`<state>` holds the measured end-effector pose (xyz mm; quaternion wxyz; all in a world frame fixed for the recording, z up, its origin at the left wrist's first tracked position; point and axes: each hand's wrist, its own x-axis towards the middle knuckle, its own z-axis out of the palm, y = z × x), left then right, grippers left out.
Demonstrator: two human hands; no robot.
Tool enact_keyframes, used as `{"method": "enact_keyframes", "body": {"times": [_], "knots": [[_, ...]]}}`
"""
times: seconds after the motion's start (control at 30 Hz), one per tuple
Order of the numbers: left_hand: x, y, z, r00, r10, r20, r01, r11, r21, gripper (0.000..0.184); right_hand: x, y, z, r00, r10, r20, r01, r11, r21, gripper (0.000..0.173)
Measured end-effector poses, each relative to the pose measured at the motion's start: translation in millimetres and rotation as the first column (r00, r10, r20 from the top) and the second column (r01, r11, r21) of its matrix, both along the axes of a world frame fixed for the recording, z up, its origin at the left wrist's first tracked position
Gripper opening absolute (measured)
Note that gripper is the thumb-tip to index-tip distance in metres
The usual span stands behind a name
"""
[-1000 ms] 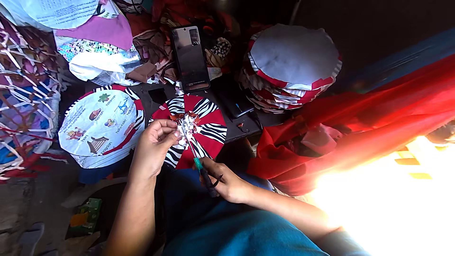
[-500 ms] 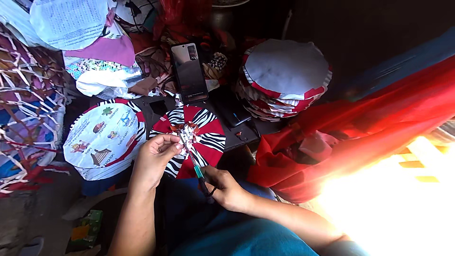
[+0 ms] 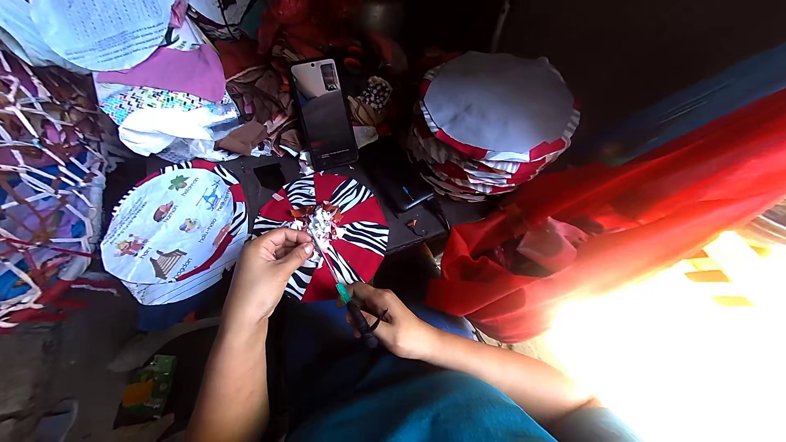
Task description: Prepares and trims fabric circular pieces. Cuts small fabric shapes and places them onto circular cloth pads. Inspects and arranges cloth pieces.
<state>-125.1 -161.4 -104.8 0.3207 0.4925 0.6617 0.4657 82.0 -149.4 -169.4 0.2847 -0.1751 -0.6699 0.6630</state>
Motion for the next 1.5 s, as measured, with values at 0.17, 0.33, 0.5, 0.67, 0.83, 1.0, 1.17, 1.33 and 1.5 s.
{"method": "enact_keyframes", "body": {"times": [0.17,0.33,0.5,0.67,0.83,1.0,1.17,1.33,1.5], "knots": [[1,-1,2,0.999,-0.018,0.032,0.018,1.000,-0.003,0.017,-4,-2,-3,0.997,-0.061,-0.056,0.062,0.998,0.003,0.027],[0,1,1,0.999,0.024,-0.036,-0.024,1.000,-0.004,0.013,-5,-5,-4,0.990,-0.139,-0.037,0.141,0.988,0.057,0.024],[-1,5,3,0.955,0.107,-0.278,-0.115,0.993,-0.012,0.010,1,-1,4,1.000,0.011,0.010,-0.009,0.987,-0.162,0.022],[-3,9,5,0.899,0.050,-0.436,-0.075,0.996,-0.040,0.018,7,0,7,0.995,0.103,-0.010,-0.101,0.950,-0.295,0.033],[0,11,4,0.817,0.091,-0.569,-0.112,0.994,-0.001,0.016,11,2,13,1.000,0.018,0.017,-0.013,0.966,-0.260,0.029],[0,16,11,0.823,0.086,-0.561,-0.062,0.996,0.061,0.019,19,4,18,0.998,0.030,0.047,-0.018,0.971,-0.238,0.028],[5,20,10,0.816,-0.033,-0.577,0.053,0.998,0.018,0.014,27,6,24,1.000,0.026,0.003,-0.025,0.978,-0.207,0.029],[11,18,6,0.763,-0.046,-0.644,0.013,0.998,-0.056,0.022,66,6,45,0.982,-0.173,0.075,0.133,0.917,0.376,0.051],[34,18,16,0.784,-0.021,-0.621,0.094,0.992,0.086,0.023,136,9,54,0.754,-0.654,-0.063,0.485,0.489,0.725,0.058]]}}
